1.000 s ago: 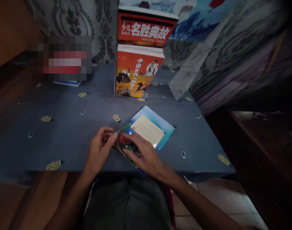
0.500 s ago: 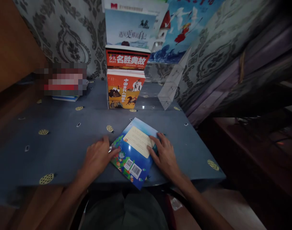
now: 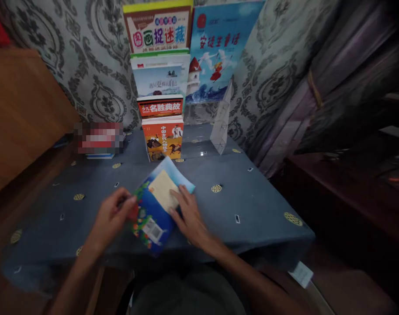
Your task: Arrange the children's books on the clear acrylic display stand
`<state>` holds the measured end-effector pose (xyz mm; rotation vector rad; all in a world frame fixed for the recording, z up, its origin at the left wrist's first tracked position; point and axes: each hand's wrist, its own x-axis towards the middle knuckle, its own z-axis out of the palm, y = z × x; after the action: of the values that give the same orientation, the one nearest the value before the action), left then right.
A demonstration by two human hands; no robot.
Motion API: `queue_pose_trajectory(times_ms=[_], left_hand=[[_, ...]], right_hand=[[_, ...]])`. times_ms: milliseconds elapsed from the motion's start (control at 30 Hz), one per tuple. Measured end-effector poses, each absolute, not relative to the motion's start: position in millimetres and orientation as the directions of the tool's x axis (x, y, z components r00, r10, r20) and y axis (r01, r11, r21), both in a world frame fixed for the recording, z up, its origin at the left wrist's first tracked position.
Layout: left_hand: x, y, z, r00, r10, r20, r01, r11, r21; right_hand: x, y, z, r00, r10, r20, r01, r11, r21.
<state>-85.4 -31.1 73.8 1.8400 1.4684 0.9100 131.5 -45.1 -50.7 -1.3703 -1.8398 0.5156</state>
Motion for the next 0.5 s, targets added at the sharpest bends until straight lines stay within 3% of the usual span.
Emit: queue_pose_trajectory(times_ms=[67,133,200,267,333,400,500], left_hand=[[-95.0,-40.9,105.2,0.04,0.95,0.31,0.74,-0.236,0.629],[-94.4,-51.7,121.6,0.003,0.897,0.441,0.869,-0.221,0.444],[-84.9,-59.3,115.2,0.05,0.875,0.482,0.941,-0.204,0.271],[-72.8,-60.8,89.7,0.108,0.904,0.414,0.973,-0.183,0.144],[-64.3,-57.1,58.0,0.171,0.939,0.299,0.964,-0.222,0.148],[-62.6,-51.4,33.6,0.164,0.96,0.228,0.94,-0.223,0.259],[-70.4,-41.6,22.3,0.13,0.979,0.159,0.872,-0.189,0.452]], right_hand=[[96.7,-29.7,-34.0,-0.195,0.929,0.314,0.328,0.364,-0.872],[63.4,-8.1,-17.1,-0.284,0.918,0.277,-0.035,0.278,-0.96],[38.7,15.5,-5.4,-0.408,0.895,0.179,-0.358,0.024,-0.933],[27.1,37.1,-2.4,-0.509,0.858,0.072,-0.479,-0.213,-0.851],[28.1,54.2,-8.2,-0.539,0.839,-0.065,-0.475,-0.367,-0.8],[36.6,65.7,-18.7,-0.501,0.848,-0.174,-0.463,-0.433,-0.774],[50.0,74.1,-32.1,-0.47,0.856,-0.215,-0.473,-0.45,-0.758]])
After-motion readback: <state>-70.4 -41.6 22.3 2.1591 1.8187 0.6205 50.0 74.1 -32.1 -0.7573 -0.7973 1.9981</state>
